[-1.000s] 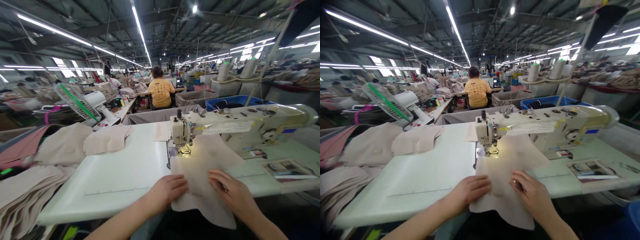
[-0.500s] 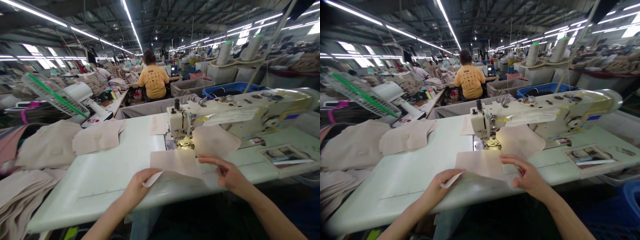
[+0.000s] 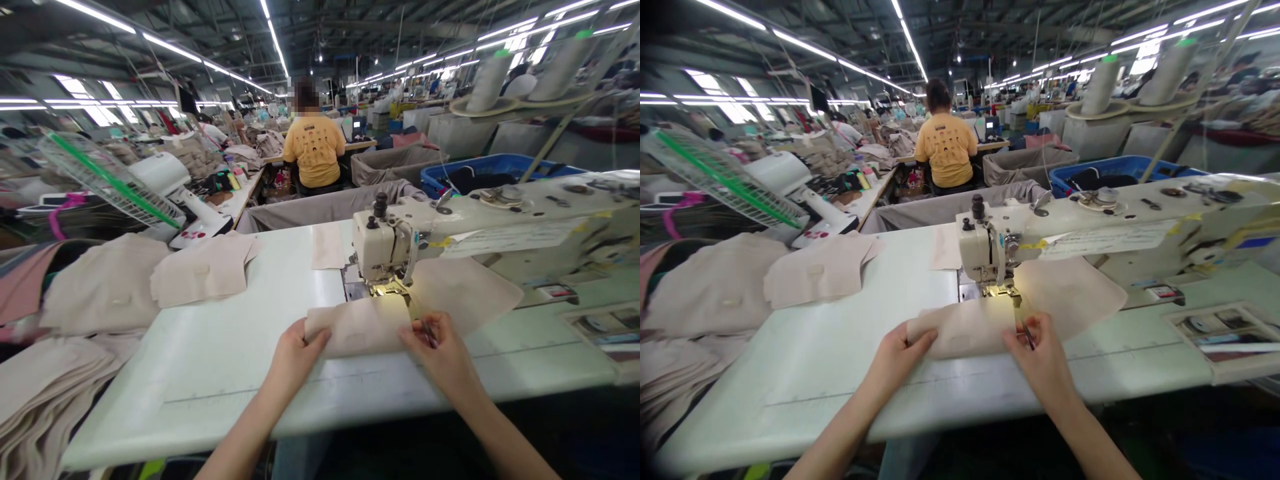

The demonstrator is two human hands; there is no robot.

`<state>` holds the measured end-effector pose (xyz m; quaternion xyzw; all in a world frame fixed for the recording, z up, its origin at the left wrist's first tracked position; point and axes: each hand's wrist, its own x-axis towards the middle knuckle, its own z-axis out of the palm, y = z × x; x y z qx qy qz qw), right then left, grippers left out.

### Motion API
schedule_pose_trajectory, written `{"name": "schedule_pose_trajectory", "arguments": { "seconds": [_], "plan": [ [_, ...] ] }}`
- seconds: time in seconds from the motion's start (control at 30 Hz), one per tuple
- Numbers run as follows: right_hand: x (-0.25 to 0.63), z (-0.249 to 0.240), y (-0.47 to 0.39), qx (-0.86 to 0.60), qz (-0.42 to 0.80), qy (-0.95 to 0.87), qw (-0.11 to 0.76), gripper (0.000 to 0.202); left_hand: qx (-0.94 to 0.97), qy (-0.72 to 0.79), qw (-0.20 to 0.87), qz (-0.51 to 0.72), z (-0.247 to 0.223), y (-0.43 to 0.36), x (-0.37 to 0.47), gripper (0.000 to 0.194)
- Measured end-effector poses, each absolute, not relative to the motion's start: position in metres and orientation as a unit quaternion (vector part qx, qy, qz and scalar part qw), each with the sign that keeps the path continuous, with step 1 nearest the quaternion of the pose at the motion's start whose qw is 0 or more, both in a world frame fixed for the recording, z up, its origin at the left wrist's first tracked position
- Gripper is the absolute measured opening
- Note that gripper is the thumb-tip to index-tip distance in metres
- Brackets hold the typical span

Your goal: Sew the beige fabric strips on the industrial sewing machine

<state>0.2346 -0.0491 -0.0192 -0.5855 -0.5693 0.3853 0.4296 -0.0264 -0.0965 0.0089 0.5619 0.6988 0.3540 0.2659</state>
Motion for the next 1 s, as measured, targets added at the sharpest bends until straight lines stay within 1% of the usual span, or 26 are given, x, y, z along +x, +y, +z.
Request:
{"name": "schedule_pose_trajectory", "arguments": {
  "seconds": [0.17,0.23,0.3,0.33,0.4,0.43,0.5,0.57,0.6,0.73,1.0],
  "plan": [
    [0.231,-0.013,-0.055,-0.572,0.326,-0.664,0.355,0.024,0.544,0.704,0.260,0.375,0.004,-0.105,-0.024,0.023],
    [0.231,-0.013,-0.055,-0.573,0.322,-0.672,0.342,0.020,0.518,0.706,0.254,0.411,0.000,-0.109,-0.023,0.037],
    [0.232,-0.014,-0.054,-0.571,0.325,-0.676,0.335,0.021,0.490,0.706,0.247,0.448,-0.004,-0.114,-0.022,0.057],
    [0.232,-0.015,-0.054,-0.569,0.328,-0.677,0.333,0.023,0.482,0.705,0.242,0.460,-0.006,-0.116,-0.022,0.064],
    [0.233,-0.016,-0.055,-0.566,0.332,-0.678,0.331,0.028,0.486,0.703,0.228,0.467,-0.008,-0.121,-0.022,0.068],
    [0.233,-0.016,-0.055,-0.565,0.331,-0.679,0.331,0.031,0.502,0.696,0.222,0.462,-0.009,-0.122,-0.022,0.065],
    [0.232,-0.016,-0.055,-0.565,0.327,-0.682,0.330,0.035,0.553,0.676,0.207,0.440,-0.008,-0.124,-0.023,0.047],
    [0.231,-0.016,-0.055,-0.571,0.318,-0.683,0.325,0.034,0.599,0.655,0.193,0.419,-0.006,-0.125,-0.023,0.031],
    [0.231,-0.016,-0.056,-0.576,0.312,-0.683,0.322,0.033,0.609,0.652,0.187,0.411,-0.005,-0.125,-0.023,0.027],
    [0.232,-0.015,-0.059,-0.596,0.287,-0.682,0.310,0.029,0.598,0.677,0.168,0.394,-0.004,-0.124,-0.023,0.023],
    [0.233,-0.018,-0.061,-0.596,0.288,-0.686,0.302,0.027,0.599,0.684,0.160,0.386,-0.005,-0.120,-0.022,0.022]
  ]
}}
